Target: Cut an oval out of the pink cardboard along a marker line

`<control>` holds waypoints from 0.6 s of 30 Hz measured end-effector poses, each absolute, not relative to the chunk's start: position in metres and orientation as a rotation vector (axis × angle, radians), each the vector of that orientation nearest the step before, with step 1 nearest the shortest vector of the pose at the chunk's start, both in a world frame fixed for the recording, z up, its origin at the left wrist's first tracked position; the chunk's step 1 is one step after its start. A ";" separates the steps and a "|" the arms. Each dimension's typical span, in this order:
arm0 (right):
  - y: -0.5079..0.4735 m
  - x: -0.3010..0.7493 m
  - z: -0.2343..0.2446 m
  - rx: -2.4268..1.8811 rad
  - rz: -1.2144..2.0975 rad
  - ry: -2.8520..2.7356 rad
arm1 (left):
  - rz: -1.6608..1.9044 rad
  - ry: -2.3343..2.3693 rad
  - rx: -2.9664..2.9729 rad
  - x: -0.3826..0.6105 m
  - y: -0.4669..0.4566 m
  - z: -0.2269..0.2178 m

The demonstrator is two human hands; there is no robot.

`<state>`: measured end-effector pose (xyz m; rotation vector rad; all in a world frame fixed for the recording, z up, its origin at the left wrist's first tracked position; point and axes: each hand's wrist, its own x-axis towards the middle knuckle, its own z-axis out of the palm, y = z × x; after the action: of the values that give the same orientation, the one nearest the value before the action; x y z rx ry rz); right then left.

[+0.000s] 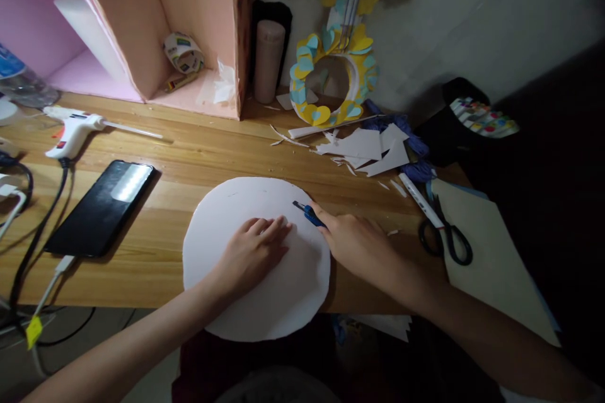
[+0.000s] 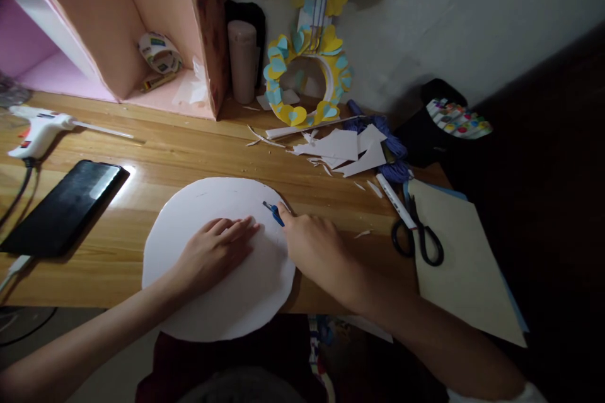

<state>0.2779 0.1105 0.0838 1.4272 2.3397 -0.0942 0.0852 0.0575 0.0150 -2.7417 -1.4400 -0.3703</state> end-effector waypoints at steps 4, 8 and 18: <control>0.102 0.279 0.087 1.477 -0.098 2.291 | -0.365 -1.451 -2.737 0.085 0.058 0.014; 0.091 0.280 0.092 1.548 -0.159 2.236 | -0.340 -1.467 -2.741 0.086 0.058 0.015; 0.078 0.285 0.098 1.733 -0.467 2.176 | -0.353 -1.456 -2.740 0.085 0.057 0.014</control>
<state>0.2849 0.0779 0.0985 1.7329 2.1761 -0.4669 0.0854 0.0567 0.0136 -2.7402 -1.4558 -0.3530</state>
